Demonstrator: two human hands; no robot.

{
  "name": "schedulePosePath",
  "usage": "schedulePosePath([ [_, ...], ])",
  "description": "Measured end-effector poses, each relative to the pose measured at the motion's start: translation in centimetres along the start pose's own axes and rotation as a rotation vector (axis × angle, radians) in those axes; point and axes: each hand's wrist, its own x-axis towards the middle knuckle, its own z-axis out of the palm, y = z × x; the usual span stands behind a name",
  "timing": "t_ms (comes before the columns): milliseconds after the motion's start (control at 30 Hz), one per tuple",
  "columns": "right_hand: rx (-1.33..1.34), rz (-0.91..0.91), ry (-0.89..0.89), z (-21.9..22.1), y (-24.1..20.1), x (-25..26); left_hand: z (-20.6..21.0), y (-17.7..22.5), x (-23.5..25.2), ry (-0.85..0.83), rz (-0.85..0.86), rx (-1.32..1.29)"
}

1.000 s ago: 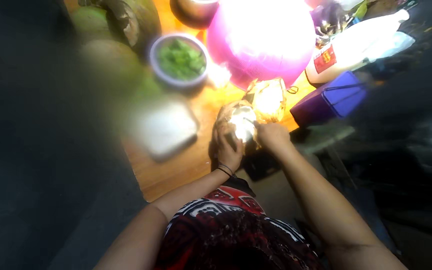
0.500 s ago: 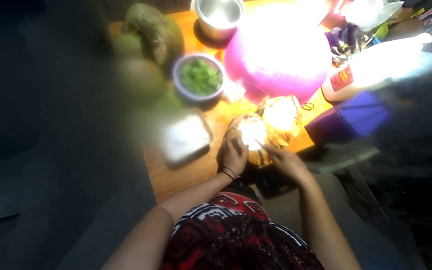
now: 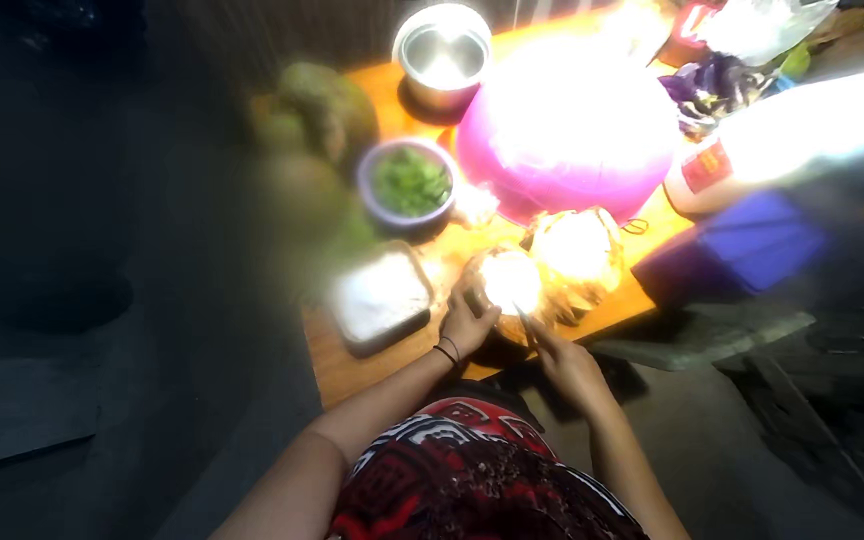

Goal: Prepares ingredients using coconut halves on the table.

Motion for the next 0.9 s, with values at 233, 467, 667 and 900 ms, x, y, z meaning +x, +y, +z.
schedulePosePath([
  [233,-0.036,0.003,-0.028,0.3,0.0,0.6,-1.4,0.4,2.1,-0.092,-0.173,-0.185],
  [467,0.039,-0.023,0.024,1.3,1.1,0.4,-1.6,1.4,1.8,-0.219,-0.311,-0.51],
  [667,0.084,-0.017,0.037,2.7,1.6,0.7,-0.5,0.6,0.9,-0.192,-0.334,-0.669],
  [900,-0.014,0.047,-0.054,1.5,1.7,-0.2,2.2,-2.9,-1.2,-0.099,-0.132,-0.628],
])
